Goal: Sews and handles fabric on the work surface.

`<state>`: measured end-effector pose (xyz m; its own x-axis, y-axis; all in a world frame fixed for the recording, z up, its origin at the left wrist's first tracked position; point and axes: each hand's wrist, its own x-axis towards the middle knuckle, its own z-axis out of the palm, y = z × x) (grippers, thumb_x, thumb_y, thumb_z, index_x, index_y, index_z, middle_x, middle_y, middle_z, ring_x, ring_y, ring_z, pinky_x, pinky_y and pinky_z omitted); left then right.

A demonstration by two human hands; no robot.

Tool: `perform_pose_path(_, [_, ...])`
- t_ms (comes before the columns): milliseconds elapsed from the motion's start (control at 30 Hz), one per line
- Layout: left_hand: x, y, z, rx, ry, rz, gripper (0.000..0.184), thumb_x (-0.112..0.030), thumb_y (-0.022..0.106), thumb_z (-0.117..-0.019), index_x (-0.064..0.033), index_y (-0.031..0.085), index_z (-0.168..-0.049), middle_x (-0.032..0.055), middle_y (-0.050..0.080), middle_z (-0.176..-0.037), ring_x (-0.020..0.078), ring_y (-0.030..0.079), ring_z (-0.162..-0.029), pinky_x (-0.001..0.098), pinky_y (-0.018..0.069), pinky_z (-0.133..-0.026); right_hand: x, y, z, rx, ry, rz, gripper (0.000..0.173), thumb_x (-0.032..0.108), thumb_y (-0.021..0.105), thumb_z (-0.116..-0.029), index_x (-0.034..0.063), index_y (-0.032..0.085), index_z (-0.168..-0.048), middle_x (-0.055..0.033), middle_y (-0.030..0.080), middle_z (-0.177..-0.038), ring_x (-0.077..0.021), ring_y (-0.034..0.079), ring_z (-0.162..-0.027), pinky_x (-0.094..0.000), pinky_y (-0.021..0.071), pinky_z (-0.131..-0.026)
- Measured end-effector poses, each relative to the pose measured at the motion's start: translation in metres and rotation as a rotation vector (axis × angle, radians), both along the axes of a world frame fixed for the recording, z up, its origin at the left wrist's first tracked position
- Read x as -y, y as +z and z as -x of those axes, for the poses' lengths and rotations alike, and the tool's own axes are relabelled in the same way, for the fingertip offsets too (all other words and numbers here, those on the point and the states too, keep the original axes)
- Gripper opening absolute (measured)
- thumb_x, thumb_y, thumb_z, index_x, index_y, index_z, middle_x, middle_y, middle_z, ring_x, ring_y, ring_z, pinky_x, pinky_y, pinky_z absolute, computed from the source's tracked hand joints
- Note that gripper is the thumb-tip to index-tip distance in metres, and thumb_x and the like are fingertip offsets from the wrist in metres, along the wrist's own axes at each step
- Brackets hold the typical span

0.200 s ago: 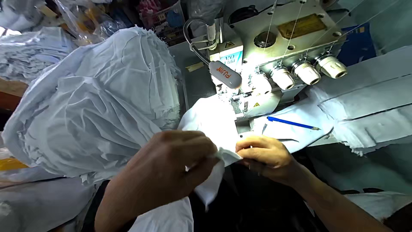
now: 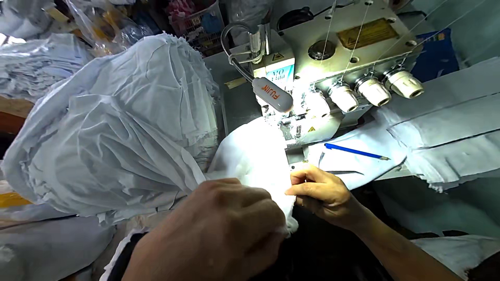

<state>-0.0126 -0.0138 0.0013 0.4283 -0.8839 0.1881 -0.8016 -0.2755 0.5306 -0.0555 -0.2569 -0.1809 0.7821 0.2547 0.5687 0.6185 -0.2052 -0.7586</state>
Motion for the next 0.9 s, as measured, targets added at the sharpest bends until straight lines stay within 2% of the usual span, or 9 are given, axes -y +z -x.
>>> perform_pose_path(133, [0.007,-0.008,0.012,0.045,0.011,0.017,0.021,-0.017,0.056,-0.1013,-0.0065,0.068,-0.088,0.0057,0.061,-0.072,0.0153,0.056,-0.066,0.0268,0.0407,-0.060,-0.001,-0.005,-0.010,-0.014,-0.064,-0.007,0.022,0.025,0.064,-0.1011,0.0076,0.076,-0.093,-0.0068,0.064,-0.092,-0.0037,0.059,-0.089,-0.0145,0.0484,-0.081])
perform_pose_path(333, [0.018,-0.023,0.022,0.187,0.104,0.002,0.020,-0.016,0.056,-0.1002,-0.0085,0.068,-0.086,0.0047,0.062,-0.069,0.0171,0.056,-0.063,0.0309,0.0395,-0.062,-0.008,-0.002,-0.046,0.004,-0.122,-0.118,0.014,0.006,0.068,-0.0904,-0.0028,0.071,-0.081,-0.0067,0.062,-0.092,0.0005,0.057,-0.083,-0.0096,0.0487,-0.075])
perform_pose_path(433, [0.027,-0.030,0.024,0.254,0.118,-0.046,0.021,-0.016,0.056,-0.1000,-0.0095,0.069,-0.085,0.0039,0.061,-0.067,0.0178,0.055,-0.060,0.0330,0.0394,-0.063,-0.011,0.002,-0.065,0.039,-0.113,-0.143,0.008,0.003,0.070,-0.0873,-0.0028,0.068,-0.082,-0.0069,0.061,-0.095,0.0004,0.057,-0.088,-0.0095,0.0483,-0.079])
perform_pose_path(500, [0.035,-0.037,0.027,0.302,0.108,-0.075,0.022,-0.017,0.055,-0.0999,-0.0105,0.068,-0.083,0.0030,0.058,-0.065,0.0184,0.053,-0.058,0.0347,0.0399,-0.067,-0.011,0.004,-0.072,0.030,-0.106,-0.154,0.006,0.002,0.073,-0.0843,-0.0018,0.069,-0.082,-0.0062,0.062,-0.099,-0.0007,0.059,-0.093,-0.0110,0.0491,-0.084])
perform_pose_path(600, [0.041,-0.042,0.035,0.356,0.169,-0.049,0.020,-0.016,0.057,-0.0988,-0.0109,0.068,-0.082,0.0026,0.056,-0.064,0.0190,0.054,-0.058,0.0380,0.0414,-0.078,-0.008,0.006,-0.073,-0.008,-0.113,-0.140,0.005,0.002,0.073,-0.0826,-0.0011,0.071,-0.085,-0.0049,0.062,-0.099,-0.0002,0.059,-0.092,-0.0109,0.0499,-0.083])
perform_pose_path(700, [0.023,-0.028,0.036,0.346,0.492,0.094,0.017,-0.021,0.063,-0.0980,-0.0120,0.068,-0.084,0.0009,0.065,-0.072,0.0106,0.060,-0.068,0.0331,0.0424,-0.085,-0.007,0.020,-0.060,-0.006,-0.198,-0.114,0.014,0.008,0.074,-0.0861,-0.0006,0.073,-0.097,-0.0035,0.065,-0.100,0.0024,0.059,-0.089,-0.0097,0.0493,-0.080])
perform_pose_path(767, [0.010,-0.021,0.029,0.321,0.660,0.183,0.017,-0.025,0.069,-0.0948,-0.0131,0.069,-0.082,-0.0049,0.067,-0.073,-0.0008,0.059,-0.071,0.0265,0.0414,-0.086,-0.012,0.030,-0.053,0.071,-0.277,-0.139,0.011,0.010,0.076,-0.0876,0.0022,0.072,-0.095,-0.0012,0.066,-0.097,0.0031,0.058,-0.087,-0.0100,0.0491,-0.078])
perform_pose_path(833, [0.007,-0.022,0.025,0.295,0.709,0.238,0.016,-0.023,0.072,-0.0913,-0.0128,0.070,-0.080,-0.0074,0.068,-0.073,-0.0047,0.057,-0.072,0.0248,0.0395,-0.086,-0.017,0.040,-0.053,0.151,-0.287,-0.144,0.010,0.010,0.076,-0.0886,0.0050,0.067,-0.091,-0.0001,0.064,-0.095,0.0028,0.058,-0.091,-0.0099,0.0488,-0.081])
perform_pose_path(900, [0.007,-0.024,0.026,0.277,0.707,0.250,0.015,-0.023,0.073,-0.0912,-0.0123,0.071,-0.080,-0.0072,0.069,-0.073,-0.0051,0.057,-0.072,0.0254,0.0392,-0.086,-0.021,0.047,-0.057,0.197,-0.262,-0.122,0.010,0.010,0.076,-0.0885,0.0031,0.069,-0.089,-0.0027,0.062,-0.095,0.0025,0.057,-0.089,-0.0080,0.0477,-0.079])
